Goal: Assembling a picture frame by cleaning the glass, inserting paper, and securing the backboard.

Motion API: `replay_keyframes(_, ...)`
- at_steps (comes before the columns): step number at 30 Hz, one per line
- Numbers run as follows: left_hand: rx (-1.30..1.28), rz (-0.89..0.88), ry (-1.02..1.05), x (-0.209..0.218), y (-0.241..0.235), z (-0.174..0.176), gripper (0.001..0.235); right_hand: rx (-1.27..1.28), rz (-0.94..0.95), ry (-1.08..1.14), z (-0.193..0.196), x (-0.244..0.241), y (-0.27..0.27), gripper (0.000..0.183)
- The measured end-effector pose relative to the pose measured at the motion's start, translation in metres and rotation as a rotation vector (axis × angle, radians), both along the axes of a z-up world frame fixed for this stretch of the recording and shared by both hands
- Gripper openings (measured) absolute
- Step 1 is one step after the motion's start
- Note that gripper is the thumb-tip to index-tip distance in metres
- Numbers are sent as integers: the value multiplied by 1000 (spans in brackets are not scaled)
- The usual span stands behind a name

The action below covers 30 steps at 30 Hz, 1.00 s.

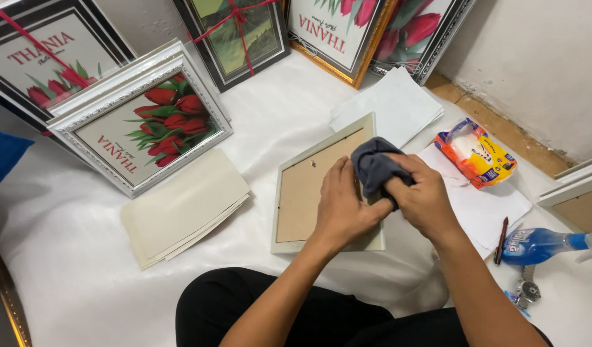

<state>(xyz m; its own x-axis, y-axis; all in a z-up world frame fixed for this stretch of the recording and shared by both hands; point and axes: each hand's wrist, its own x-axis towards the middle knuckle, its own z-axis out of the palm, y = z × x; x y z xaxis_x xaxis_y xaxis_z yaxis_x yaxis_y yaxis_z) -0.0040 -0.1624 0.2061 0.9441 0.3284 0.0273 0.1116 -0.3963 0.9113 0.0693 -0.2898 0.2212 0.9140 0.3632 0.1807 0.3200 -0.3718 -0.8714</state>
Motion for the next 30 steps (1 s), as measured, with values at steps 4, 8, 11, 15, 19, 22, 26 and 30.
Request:
replay_keyframes(4,-21,-35,186,-10,28,26,108,122,-18,26,13,12,38,28)
replay_keyframes(8,125,-68,382,-30,72,58,91,225,-64,33,40,-6,53,21)
replay_keyframes(11,122,-59,429,-39,103,61,86,227,-71,60,30,-13,39,20)
replay_keyframes(15,56,-14,364,-41,127,57,69,259,-193,293,-17,-2,-2,13)
replay_keyframes(19,-10,49,333,-58,152,67,49,259,-231,382,-41,-3,-49,7)
replay_keyframes(22,-238,49,227,-68,170,58,58,220,-184,548,-59,-10,-80,26)
replay_keyframes(26,-742,204,-48,-70,161,10,22,128,-284,530,-69,-44,-62,25)
replay_keyframes(30,-1060,297,-198,-58,108,-44,32,-179,-244,221,-75,-58,-37,22)
